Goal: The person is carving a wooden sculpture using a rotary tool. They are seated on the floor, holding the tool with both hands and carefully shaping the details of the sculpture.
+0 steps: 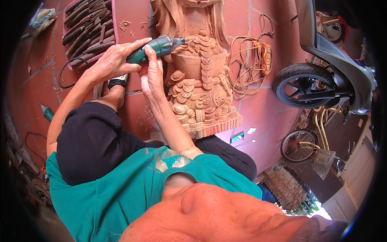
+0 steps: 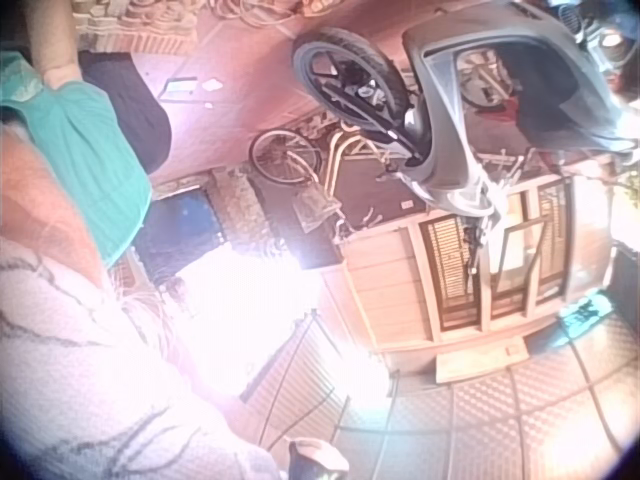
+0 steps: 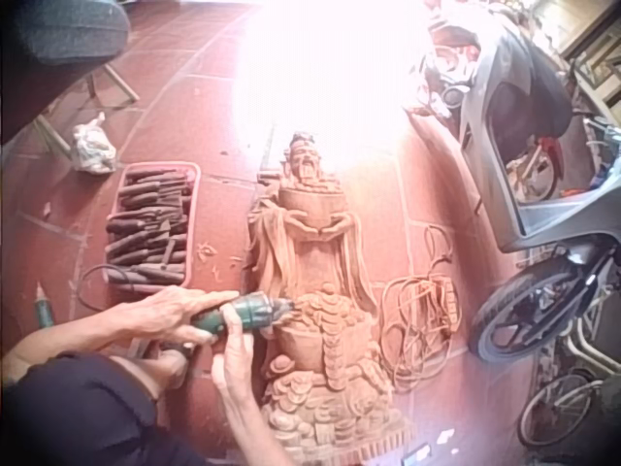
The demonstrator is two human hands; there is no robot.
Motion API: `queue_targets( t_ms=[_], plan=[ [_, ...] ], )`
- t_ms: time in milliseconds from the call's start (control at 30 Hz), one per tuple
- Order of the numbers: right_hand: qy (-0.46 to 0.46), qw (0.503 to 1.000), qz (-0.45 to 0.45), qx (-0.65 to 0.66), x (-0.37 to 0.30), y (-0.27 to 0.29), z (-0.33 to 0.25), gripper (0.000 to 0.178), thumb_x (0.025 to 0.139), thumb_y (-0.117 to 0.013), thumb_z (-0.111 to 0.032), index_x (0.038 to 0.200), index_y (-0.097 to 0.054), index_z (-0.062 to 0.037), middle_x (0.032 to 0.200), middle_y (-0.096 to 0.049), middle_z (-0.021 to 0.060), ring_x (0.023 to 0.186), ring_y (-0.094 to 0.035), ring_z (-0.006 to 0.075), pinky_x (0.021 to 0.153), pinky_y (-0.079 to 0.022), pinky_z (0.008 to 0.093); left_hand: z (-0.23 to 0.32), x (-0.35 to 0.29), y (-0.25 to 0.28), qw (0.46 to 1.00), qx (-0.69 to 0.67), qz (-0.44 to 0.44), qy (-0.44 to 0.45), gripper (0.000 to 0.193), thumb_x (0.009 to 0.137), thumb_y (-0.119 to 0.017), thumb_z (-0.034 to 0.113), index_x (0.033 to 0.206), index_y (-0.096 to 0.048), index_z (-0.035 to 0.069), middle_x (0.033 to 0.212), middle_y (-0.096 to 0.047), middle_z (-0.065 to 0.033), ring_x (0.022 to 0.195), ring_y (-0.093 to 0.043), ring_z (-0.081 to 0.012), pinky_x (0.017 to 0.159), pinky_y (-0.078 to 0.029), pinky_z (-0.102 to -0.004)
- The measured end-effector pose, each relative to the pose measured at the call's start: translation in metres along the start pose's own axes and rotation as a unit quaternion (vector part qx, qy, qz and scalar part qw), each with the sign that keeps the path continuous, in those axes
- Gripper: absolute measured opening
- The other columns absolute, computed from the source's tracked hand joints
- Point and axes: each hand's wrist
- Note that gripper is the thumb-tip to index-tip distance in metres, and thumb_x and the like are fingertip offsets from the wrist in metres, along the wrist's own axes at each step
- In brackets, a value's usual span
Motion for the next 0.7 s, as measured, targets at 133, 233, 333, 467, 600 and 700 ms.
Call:
queue_targets(
  t_ms=[133, 233, 333, 467, 600, 700],
  plan=[
    [0.004, 1.0, 0.004, 0.001, 0.0, -0.001, 0.0, 0.037, 0.095, -0.074, -0.025, 0.124, -0.057, -0.0095, 0.112, -0.065, 0.0008, 0.102, -0.065, 0.0125, 0.09, -0.057, 0.0309, 0.0, 0.0, 0.001, 1.0, 0.001, 0.003, -0.011, 0.084, 0.07, -0.073, 0.01, 0.15, -0.047, 0.006, 0.122, -0.068, -0.0244, 0.108, -0.068, -0.0386, 0.096, -0.051, -0.0437],
    [0.03, 1.0, 0.005, 0.003, -0.006, -0.011, -0.001, 0.032, 0.098, -0.071, -0.024, 0.12, -0.06, -0.0045, 0.11, -0.066, 0.0033, 0.097, -0.065, 0.0105, 0.087, -0.055, 0.0272, 0.001, 0.0, 0.003, 1.0, 0.0, -0.006, -0.014, 0.084, 0.071, -0.074, 0.01, 0.15, -0.048, 0.005, 0.122, -0.068, -0.0245, 0.108, -0.067, -0.0388, 0.096, -0.051, -0.0437],
    [0.019, 1.0, 0.004, 0.009, -0.004, -0.006, 0.001, 0.035, 0.096, -0.074, -0.024, 0.123, -0.058, -0.0096, 0.111, -0.065, 0.0007, 0.1, -0.066, 0.012, 0.089, -0.057, 0.0301, 0.002, 0.0, 0.005, 1.0, -0.004, -0.011, -0.017, 0.084, 0.071, -0.075, 0.011, 0.15, -0.048, 0.005, 0.122, -0.068, -0.0245, 0.107, -0.067, -0.0388, 0.096, -0.051, -0.0434],
    [0.011, 1.0, -0.002, 0.007, -0.002, -0.005, -0.001, 0.034, 0.096, -0.074, -0.023, 0.122, -0.058, -0.0098, 0.111, -0.065, 0.0003, 0.1, -0.066, 0.0117, 0.088, -0.057, 0.0299, -0.005, 0.001, -0.002, 0.999, 0.003, 0.017, -0.041, 0.082, 0.072, -0.069, 0.016, 0.15, -0.046, 0.008, 0.112, -0.068, -0.0284, 0.102, -0.068, -0.0443, 0.091, -0.053, -0.0473],
    [0.009, 1.0, 0.007, 0.004, 0.0, -0.002, -0.001, 0.033, 0.095, -0.074, -0.023, 0.121, -0.059, -0.0098, 0.11, -0.066, 0.0001, 0.099, -0.066, 0.0115, 0.088, -0.057, 0.0296, -0.005, 0.001, -0.003, 1.0, 0.01, 0.011, -0.021, 0.082, 0.072, -0.071, 0.014, 0.15, -0.047, 0.007, 0.115, -0.068, -0.0271, 0.103, -0.068, -0.0422, 0.092, -0.053, -0.0457],
    [0.009, 1.0, 0.002, 0.006, 0.001, 0.0, 0.002, 0.034, 0.095, -0.075, -0.023, 0.122, -0.058, -0.0097, 0.111, -0.065, 0.0005, 0.1, -0.065, 0.0115, 0.088, -0.057, 0.0296, -0.002, 0.0, 0.0, 1.0, 0.006, -0.002, -0.004, 0.084, 0.071, -0.075, 0.011, 0.15, -0.048, 0.005, 0.121, -0.068, -0.0237, 0.107, -0.068, -0.0378, 0.096, -0.051, -0.0429]
  ],
)
Point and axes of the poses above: each hand's wrist, its own x-axis towards the middle knuckle, its own y-axis out of the back of the hand, z = x × y
